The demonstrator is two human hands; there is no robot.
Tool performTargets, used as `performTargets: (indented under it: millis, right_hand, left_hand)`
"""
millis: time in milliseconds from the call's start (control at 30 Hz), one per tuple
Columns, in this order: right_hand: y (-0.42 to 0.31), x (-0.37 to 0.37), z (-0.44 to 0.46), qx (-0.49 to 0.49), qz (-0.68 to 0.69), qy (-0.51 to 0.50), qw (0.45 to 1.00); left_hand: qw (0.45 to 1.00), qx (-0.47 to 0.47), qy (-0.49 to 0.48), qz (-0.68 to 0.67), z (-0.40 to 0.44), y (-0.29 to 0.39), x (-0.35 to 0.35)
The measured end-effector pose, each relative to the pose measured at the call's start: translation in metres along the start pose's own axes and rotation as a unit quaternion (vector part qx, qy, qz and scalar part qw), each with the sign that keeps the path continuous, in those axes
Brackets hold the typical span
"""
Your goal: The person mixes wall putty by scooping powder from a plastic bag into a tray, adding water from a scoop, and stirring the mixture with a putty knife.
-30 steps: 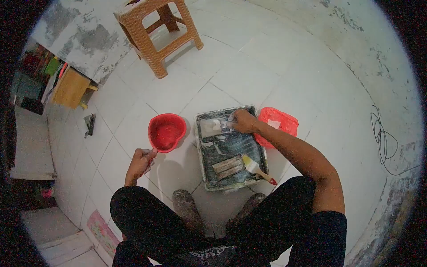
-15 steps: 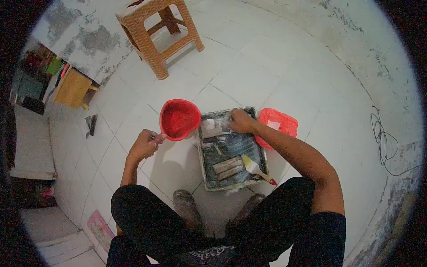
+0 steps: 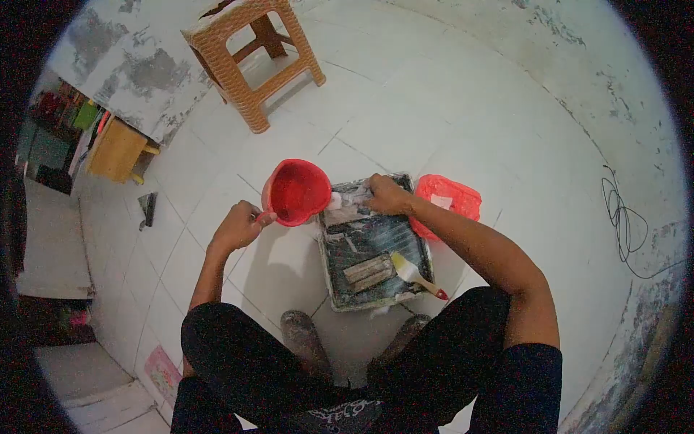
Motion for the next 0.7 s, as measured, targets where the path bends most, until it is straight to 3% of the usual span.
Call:
performTargets:
  millis: [100, 200, 267, 400, 500, 600, 700]
  right_hand:
    - [0.005, -0.003, 0.002, 0.012, 0.011, 0.015, 1.0]
    - [-0.007, 0.004, -0.002, -0.076, 0.008, -0.043, 0.996]
    - [-0.006, 0.002, 0.0, 0.007, 0.0, 0.019, 1.0]
    - [0.015, -0.011, 0.004, 0.013, -0.003, 0.033, 0.999]
    - [0.007, -0.006, 0.003, 0.017, -0.059, 0.033, 0.998]
    - [0.007, -0.008, 0.002, -0.035, -0.02, 0.008, 0.999]
    - [0.014, -0.012, 0.005, 0.024, -0.012, 0.059, 0.998]
  left_hand:
    - [0.999, -0.029, 0.034, -0.024, -0.002, 0.007, 0.002]
    - [0.998, -0.03, 0.049, -0.007, -0.003, 0.011, 0.005]
    - [1.0, -0.01, 0.003, 0.005, 0.001, 0.009, 0.001]
    - [0.999, -0.025, 0.027, 0.011, 0.002, 0.007, 0.0]
    - [1.0, 0.0, -0.012, 0.023, 0.004, 0.007, -0.001]
    - [0.999, 0.008, -0.011, 0.031, 0.006, 0.003, -0.004]
    - [0.999, -0.024, 0.03, 0.016, 0.008, -0.001, -0.006]
Point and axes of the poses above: each hand's wrist, its own z-axis towards the middle knuckle, its own x-axis out of the back of the hand, y = z × x, the point moved 5 cm from there along z, towards the middle knuckle, and after that the axes turned 1 degree about z, right-handed, at the moved point
